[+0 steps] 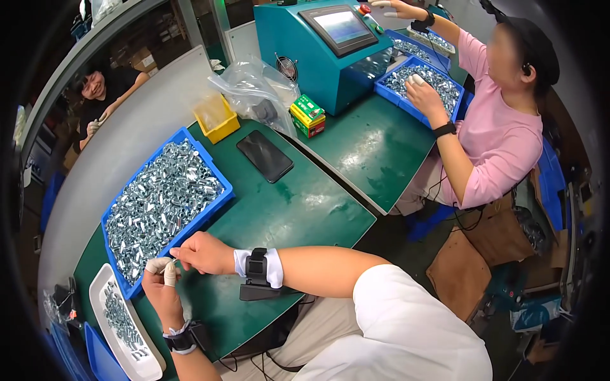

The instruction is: The person picks up a metal rod and a metal sleeve from a blue tray, slides the sleeve onto the rod, and places the assembled unit into a white tray, repeating the process several times.

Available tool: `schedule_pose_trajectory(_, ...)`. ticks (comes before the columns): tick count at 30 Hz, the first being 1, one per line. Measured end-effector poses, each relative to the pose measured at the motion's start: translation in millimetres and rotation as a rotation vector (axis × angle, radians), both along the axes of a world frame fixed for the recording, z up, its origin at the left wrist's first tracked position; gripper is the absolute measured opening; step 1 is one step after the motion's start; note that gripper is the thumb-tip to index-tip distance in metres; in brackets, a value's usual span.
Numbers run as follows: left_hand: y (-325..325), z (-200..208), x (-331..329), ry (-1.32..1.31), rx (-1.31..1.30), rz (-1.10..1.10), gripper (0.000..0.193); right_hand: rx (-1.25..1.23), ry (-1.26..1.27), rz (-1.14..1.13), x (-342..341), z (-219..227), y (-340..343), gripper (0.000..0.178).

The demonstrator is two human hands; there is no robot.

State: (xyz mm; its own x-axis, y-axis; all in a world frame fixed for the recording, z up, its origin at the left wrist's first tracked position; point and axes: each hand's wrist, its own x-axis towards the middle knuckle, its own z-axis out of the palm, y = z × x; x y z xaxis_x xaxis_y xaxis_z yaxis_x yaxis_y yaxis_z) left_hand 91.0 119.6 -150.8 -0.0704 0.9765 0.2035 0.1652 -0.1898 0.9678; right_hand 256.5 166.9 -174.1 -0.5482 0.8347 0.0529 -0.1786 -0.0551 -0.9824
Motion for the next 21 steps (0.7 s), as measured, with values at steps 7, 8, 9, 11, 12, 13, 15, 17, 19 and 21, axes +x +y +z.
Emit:
schedule_pose_trajectory(7, -3, 1, -10, 0.023, -0.149, 0.041, 0.014, 0.374, -0.060, -0.264, -3, 3, -6, 0.040)
schedule_pose_trajectory(8, -3, 1, -14, 0.009, -0.188, 0.064, 0.016, 0.371, -0.071, -0.284, -2, 4, -5, 0.039)
schedule_pose_trajectory(9, -5, 4, -21, 0.016, -0.185, 0.059, 0.016, 0.368, -0.081, -0.303, -1, 5, -5, 0.039)
schedule_pose_trajectory(11, -10, 19, -31, 0.035, -0.156, 0.189, 0.019, 0.363, -0.088, -0.336, 2, 6, -4, 0.038)
schedule_pose_trajectory(12, -12, 18, -40, 0.041, -0.152, 0.179, 0.019, 0.316, -0.090, -0.356, 4, 5, -1, 0.038)
schedule_pose_trajectory(13, -15, 15, -56, 0.094, -0.019, 0.377, 0.018, 0.269, -0.092, -0.376, 5, 3, 2, 0.038)
schedule_pose_trajectory(15, -30, 19, -101, 0.192, 0.058, 0.621, 0.017, 0.220, -0.081, -0.401, 4, 3, 4, 0.038)
schedule_pose_trajectory(17, -44, 12, -153, 0.150, 0.011, 0.722, 0.024, 0.214, -0.089, -0.366, 2, -2, 5, 0.038)
schedule_pose_trajectory(19, -55, -17, -210, 0.067, 0.022, 0.765, 0.028, 0.206, -0.093, -0.361, 3, -10, 4, 0.038)
schedule_pose_trajectory(21, -74, -27, -259, 1.070, -0.191, 0.676, 0.037, 0.222, -0.082, -0.349, -1, -6, 2, 0.039)
